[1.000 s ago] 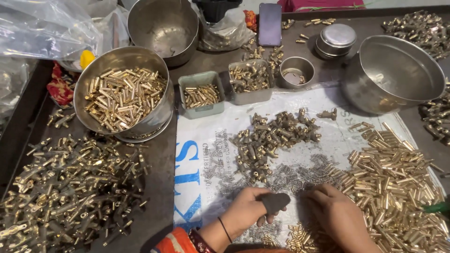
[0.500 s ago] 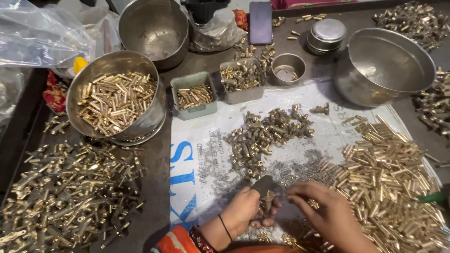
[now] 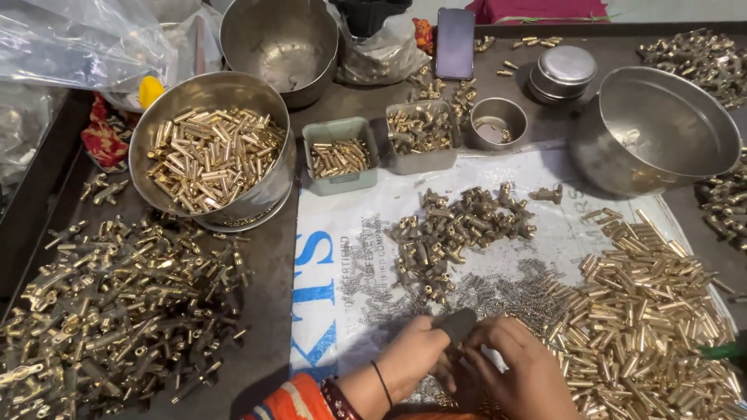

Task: Assembling small metal brass components on a workbench.

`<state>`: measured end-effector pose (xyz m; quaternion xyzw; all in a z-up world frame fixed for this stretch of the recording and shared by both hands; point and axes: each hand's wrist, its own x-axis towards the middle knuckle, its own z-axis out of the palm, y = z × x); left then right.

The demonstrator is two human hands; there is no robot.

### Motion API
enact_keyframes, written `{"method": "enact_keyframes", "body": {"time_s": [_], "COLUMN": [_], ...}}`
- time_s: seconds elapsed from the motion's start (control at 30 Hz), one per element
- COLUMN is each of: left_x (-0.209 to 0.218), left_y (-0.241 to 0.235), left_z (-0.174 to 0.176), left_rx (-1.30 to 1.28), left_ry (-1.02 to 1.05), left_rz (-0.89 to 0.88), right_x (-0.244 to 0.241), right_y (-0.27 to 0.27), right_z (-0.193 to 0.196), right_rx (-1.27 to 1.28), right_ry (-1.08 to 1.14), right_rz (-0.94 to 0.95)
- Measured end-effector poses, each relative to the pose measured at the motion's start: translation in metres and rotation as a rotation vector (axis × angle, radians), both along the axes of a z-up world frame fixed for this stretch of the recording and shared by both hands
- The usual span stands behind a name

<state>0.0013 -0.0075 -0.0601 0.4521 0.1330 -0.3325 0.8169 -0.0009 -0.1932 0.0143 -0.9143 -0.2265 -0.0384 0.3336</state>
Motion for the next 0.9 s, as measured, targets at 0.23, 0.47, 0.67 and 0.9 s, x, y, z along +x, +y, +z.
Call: {"method": "enact_keyframes", "body": {"time_s": [0.23, 0.47, 0.67, 0.9], "left_x": [0.004, 0.059, 0.074, 0.078], "left_y": [0.013, 0.063, 0.074, 0.073], "left_z": [0.055, 0.051, 0.069, 0.075], "left_rx": [0.017, 0.512, 1.314, 1.400], "left_ry": [-0.034, -0.124, -0.636, -0.486], "left_rz": [-0.165, 0.200, 0.018, -0.237], "right_x": [0.004, 0.001, -0.003, -0.001], "right_y": [-0.035, -0.046, -0.044, -0.033], "right_z": [-0.040, -0.040, -0.050, -0.032], "right_rx": [0.301, 0.303, 0.243, 0.201], "right_ry": [0.526, 0.533, 0.591, 0.598], "right_rz": [-0.091, -0.178, -0.134, -0.148]}}
